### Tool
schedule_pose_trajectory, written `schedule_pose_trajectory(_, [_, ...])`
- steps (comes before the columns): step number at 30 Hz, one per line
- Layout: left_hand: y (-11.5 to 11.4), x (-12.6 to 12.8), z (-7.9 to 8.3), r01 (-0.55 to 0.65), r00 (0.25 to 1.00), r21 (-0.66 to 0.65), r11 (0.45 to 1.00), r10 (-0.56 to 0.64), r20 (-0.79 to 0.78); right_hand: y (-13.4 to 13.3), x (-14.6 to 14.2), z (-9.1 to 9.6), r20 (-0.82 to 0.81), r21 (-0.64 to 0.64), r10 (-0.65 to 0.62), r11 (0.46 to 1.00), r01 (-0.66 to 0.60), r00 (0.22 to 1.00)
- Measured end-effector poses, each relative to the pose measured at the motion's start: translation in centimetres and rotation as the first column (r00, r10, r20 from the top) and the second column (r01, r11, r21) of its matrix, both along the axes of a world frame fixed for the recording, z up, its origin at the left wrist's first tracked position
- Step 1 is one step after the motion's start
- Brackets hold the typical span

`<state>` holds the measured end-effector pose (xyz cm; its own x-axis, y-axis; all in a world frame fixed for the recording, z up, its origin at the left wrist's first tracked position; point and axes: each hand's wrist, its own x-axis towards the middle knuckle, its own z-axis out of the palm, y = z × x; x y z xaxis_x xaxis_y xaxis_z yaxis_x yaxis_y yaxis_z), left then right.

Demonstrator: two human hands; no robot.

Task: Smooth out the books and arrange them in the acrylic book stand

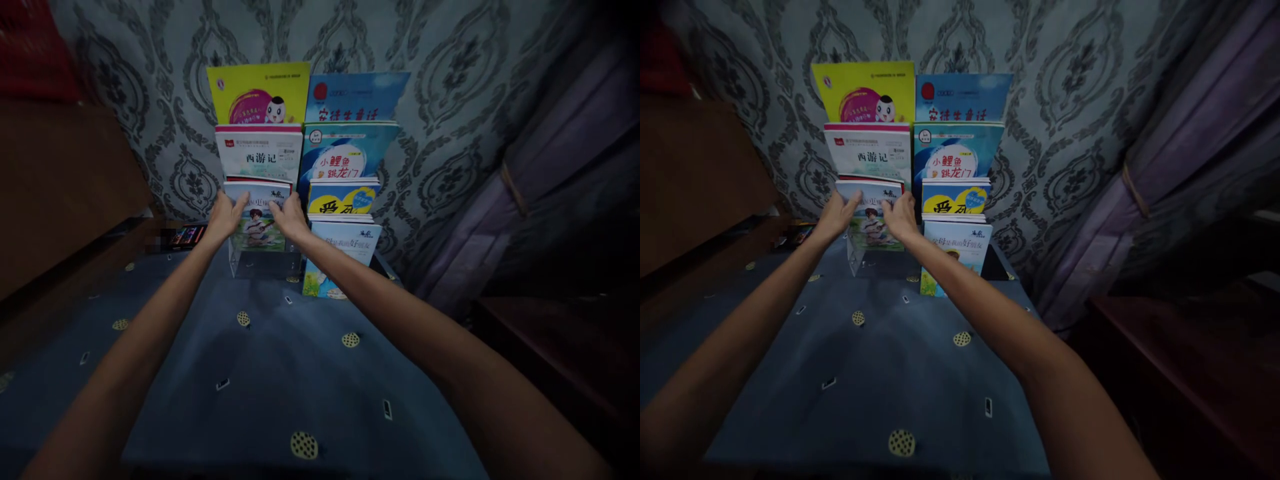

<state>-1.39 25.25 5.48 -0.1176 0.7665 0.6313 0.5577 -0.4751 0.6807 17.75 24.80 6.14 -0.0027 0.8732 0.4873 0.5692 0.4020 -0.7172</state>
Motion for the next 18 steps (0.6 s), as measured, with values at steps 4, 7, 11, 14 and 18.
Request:
schedule_pose_trajectory(4, [-1.2, 0.2, -0.5, -0.114, 0.993, 0.032, 0.993, 0.114, 0.013, -1.2, -0.3, -0.5, 0.024, -0.027, -0.049, 0.998, 0.049, 0.999])
schedule_pose_trajectory(7, [-1.5, 0.0, -0.9, -0.066, 0.998, 0.087, 0.994, 0.065, 0.01, -1.8, -0.2, -0.9, 0.044, -0.05, -0.036, 0.998, 0.038, 0.998])
schedule_pose_trajectory(11, [-1.5, -0.5, -1.3, -0.042, 0.999, 0.077, 0.996, 0.043, -0.006, -2.2, -0.2, -1.6, 0.057, -0.087, -0.026, 0.996, 0.031, 0.998])
schedule_pose_trajectory(14, [-1.3, -0.5, -1.2, -0.029, 1.0, 0.072, 0.997, 0.029, 0.001, -2.2, -0.4, -1.6, 0.064, -0.085, -0.024, 0.996, 0.03, 0.998])
schedule_pose_trajectory(18, [-1.0, -0.2, -0.7, -0.099, 0.995, 0.051, 0.994, 0.1, -0.01, -2.1, -0.7, -1.2, 0.076, -0.078, -0.03, 0.996, 0.036, 0.997])
